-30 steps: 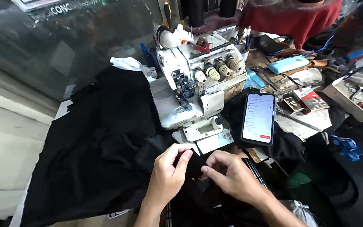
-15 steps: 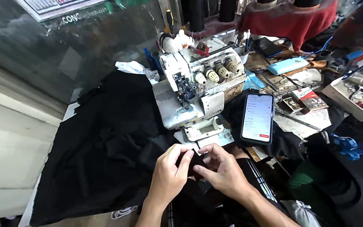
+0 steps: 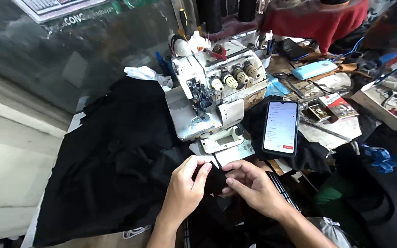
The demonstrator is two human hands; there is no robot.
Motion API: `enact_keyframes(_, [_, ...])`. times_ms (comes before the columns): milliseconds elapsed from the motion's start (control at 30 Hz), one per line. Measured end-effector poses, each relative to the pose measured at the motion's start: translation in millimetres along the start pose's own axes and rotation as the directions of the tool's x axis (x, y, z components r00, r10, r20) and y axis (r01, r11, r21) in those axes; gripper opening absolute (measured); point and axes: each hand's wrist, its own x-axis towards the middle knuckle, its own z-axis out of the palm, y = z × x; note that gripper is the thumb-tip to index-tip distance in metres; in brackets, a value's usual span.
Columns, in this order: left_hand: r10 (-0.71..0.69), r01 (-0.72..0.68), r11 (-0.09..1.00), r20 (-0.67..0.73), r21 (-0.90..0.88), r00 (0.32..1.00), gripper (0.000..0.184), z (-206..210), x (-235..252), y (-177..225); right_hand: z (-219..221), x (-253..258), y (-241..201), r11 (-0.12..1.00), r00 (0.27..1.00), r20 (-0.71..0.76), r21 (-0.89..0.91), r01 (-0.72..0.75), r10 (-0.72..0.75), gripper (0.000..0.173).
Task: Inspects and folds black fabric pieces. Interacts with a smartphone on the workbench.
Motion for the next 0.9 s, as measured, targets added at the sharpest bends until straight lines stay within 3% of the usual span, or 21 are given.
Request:
enact_keyframes(233, [0.056, -0.035, 0.974, 0.092, -0.224, 0.994, 0.018, -6.9, 1.4, 7.7, -8.6, 3.0, 11.6, 0.983, 0.995, 0.076, 0.174, 0.051, -0.065, 0.015])
enact_keyframes(467, [0.038, -0.013, 0.974, 0.108, -0.225, 0.993, 0.017, -0.7, 4.2, 6.1, -2.3, -2.3, 22.0, 0.982, 0.991, 0.05, 0.155, 0.112, -0.121, 0.02])
enact_keyframes(533, [0.032, -0.011, 0.978, 0.1, -0.208, 0.994, 0.017, 1.5, 4.3, 5.1, 2.0, -3.3, 22.8, 0.983, 0.985, 0.029, 0.081, 0.166, -0.168, 0.018])
enact_keyframes(667, [0.045, -0.036, 0.991, 0.059, -0.131, 0.997, 0.016, 4.2, 5.6, 2.0, 8.7, -1.1, 25.4, 0.939, 0.963, -0.062, -0.246, 0.239, -0.261, 0.019])
enact_keyframes(900, [0.069, -0.07, 0.996, -0.015, -0.059, 0.997, 0.018, 8.3, 3.7, -9.3, 3.4, -7.3, 14.5, 0.952, 0.975, -0.078, -0.246, 0.182, -0.206, 0.02])
